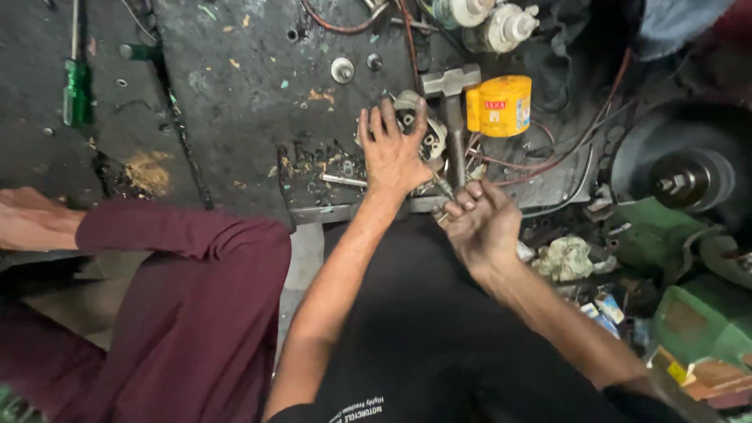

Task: The person uses a metal rod to repeatedly tap and clean the interior of a metallic engine casing on a workbench. They then pick up the casing, inspect it, and walk to a lathe machine to place a small metal component onto the machine's chuck.

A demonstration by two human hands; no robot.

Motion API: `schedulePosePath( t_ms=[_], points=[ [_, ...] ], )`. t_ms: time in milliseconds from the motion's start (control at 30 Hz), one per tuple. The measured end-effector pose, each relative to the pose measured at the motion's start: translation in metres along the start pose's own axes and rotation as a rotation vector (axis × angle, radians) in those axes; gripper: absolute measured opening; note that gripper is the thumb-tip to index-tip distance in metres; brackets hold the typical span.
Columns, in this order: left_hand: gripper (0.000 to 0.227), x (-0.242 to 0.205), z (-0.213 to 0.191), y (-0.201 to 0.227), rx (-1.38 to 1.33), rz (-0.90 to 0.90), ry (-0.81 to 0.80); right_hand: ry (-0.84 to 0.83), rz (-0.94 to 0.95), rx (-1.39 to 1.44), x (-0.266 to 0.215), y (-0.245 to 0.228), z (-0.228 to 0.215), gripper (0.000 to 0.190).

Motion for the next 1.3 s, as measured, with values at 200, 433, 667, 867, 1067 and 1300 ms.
schedulePosePath(
  t_ms=[200,433,667,867,1067,1300],
  points=[
    [0.110,-0.001,0.000,0.000,0.019,-0.002,-0.047,0.078,-0.240,-0.371,-0.030,-0.049,-0.025,0.043],
    [0.109,0.001,0.000,0.000,0.015,-0.007,-0.044,-0.391,-0.747,-1.792,-0.023,-0.035,0.036,0.035],
    [0.103,0.001,-0.007,0.001,0.031,-0.007,-0.027,-0.304,-0.185,-1.012,0.024,-0.014,0.013,0.033],
    [0.105,0.001,-0.003,0.003,0.039,0.014,-0.070,-0.068,-0.031,-0.074,-0.010,-0.002,0.003,0.032],
    [0.106,0.000,0.001,0.002,0.011,0.026,-0.035,0.227,-0.634,-0.841,-0.045,-0.079,-0.022,0.032],
    [0.110,-0.003,0.000,0.005,0.007,0.027,-0.016,-0.477,-0.644,-1.824,-0.008,-0.021,0.035,0.031]
  ],
)
Point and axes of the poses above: each hand's wrist, its own x-axis towards the middle knuckle, its own z-axis out of the palm, y = z × x, the point moved 8 cm from there along x, towards the middle knuckle, and after that the axes turned 4 degrees about -x, right-handed, at the moved point
